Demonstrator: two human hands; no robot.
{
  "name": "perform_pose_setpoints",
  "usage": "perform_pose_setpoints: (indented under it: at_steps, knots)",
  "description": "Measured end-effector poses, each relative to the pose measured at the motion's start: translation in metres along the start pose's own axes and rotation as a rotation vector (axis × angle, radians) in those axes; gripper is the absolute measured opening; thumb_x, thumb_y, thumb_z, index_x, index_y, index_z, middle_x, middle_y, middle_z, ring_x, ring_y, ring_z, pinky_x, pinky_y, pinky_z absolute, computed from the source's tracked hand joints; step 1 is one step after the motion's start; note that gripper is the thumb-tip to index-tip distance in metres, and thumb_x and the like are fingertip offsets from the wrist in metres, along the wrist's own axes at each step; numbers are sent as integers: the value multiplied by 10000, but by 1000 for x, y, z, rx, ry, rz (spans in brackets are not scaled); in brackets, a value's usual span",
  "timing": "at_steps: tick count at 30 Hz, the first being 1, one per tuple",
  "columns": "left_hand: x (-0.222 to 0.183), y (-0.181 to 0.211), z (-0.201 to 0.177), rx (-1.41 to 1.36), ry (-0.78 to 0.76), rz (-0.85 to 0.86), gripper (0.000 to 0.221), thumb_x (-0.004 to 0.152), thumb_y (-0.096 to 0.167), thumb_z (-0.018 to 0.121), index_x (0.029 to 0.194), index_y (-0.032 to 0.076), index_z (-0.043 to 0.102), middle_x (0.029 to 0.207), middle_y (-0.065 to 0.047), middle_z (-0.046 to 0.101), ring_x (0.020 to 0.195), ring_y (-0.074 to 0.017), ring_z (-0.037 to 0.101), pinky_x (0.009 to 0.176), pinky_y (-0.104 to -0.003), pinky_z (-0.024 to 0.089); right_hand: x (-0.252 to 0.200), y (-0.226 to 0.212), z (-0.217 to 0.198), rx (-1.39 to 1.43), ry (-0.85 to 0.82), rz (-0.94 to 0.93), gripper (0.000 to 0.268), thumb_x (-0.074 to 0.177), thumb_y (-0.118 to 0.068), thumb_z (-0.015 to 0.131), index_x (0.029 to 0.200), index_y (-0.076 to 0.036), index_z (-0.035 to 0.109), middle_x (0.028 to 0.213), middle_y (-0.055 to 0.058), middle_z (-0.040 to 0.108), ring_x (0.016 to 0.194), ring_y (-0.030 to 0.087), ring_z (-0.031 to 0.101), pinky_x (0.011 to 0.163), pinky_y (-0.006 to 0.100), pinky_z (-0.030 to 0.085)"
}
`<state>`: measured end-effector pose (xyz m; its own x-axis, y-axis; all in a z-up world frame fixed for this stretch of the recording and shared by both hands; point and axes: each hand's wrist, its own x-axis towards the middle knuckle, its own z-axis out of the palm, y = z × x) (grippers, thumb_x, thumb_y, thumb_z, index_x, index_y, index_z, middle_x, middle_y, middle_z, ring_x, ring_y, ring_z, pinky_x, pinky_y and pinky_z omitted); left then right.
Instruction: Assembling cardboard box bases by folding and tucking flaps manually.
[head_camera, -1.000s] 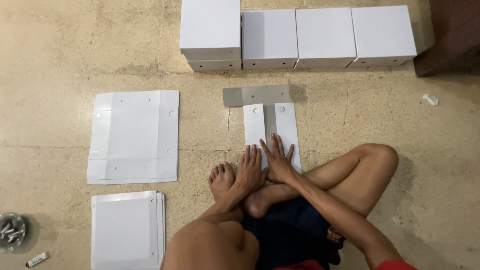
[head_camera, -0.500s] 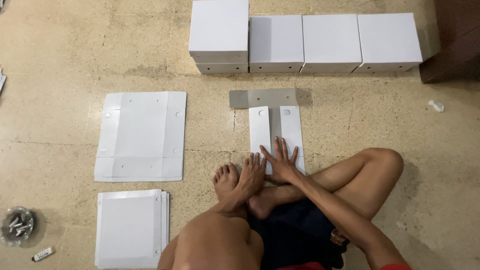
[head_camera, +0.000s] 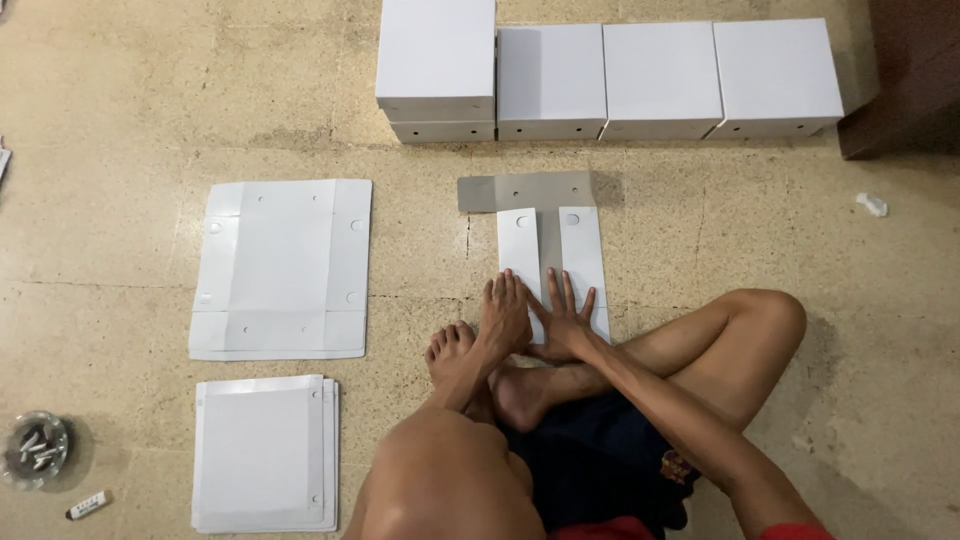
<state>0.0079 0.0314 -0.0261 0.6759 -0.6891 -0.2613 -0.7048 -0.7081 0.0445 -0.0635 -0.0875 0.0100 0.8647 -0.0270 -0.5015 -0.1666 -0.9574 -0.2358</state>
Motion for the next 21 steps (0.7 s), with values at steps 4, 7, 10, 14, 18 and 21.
perform_pose_setpoints:
  at_steps: [4,7,10,14,18,21]
  knots:
    - [15,-4,-17,-48,-10,-13,771,842,275,551,1484,-103,352,1534,-293,390,1443,-397,352,1180,-524,203,-1,-1,-5,23,-64,12,1082,739,-882,525,1596,-311,190,1658,138,-243,1502,394,-254,1067,758,-188]
    - [39,-7,-15,-107,-9,-18,845,784,315,555,1476,-122,343,1535,-317,372,1443,-417,345,1183,-533,195,-2,-2,-7,14,-71,17,1135,727,-906,516,1604,-278,163,1657,139,-249,1504,389,-259,1072,755,-200]
    - [59,-9,-22,-73,-26,-44,874,781,337,597,1479,-117,333,1538,-314,362,1447,-417,334,1176,-544,206,-2,-1,-6,37,-57,12,1143,728,-931,493,1603,-268,173,1659,139,-236,1506,394,-246,1083,752,-191]
    - [78,-15,-40,-88,-95,-67,894,764,366,577,1510,-63,333,1560,-287,351,1454,-398,340,1156,-551,237,-5,-2,-10,35,-75,5,1104,737,-912,497,1601,-337,120,1659,134,-226,1504,401,-238,1084,755,-187]
    - [97,-29,-39,-142,-78,-42,933,732,452,584,1521,7,359,1569,-253,355,1457,-377,343,1146,-578,263,-13,-2,-15,75,-30,-27,1056,780,-839,524,1597,-429,-4,1662,127,-215,1512,392,-214,1091,741,-180]
    - [105,-40,-36,-132,-85,-28,896,777,416,592,1551,49,329,1603,-207,327,1478,-342,326,1163,-599,241,-12,1,-15,102,-34,-47,1065,764,-864,509,1589,-451,-22,1657,127,-231,1505,392,-235,1080,756,-181]
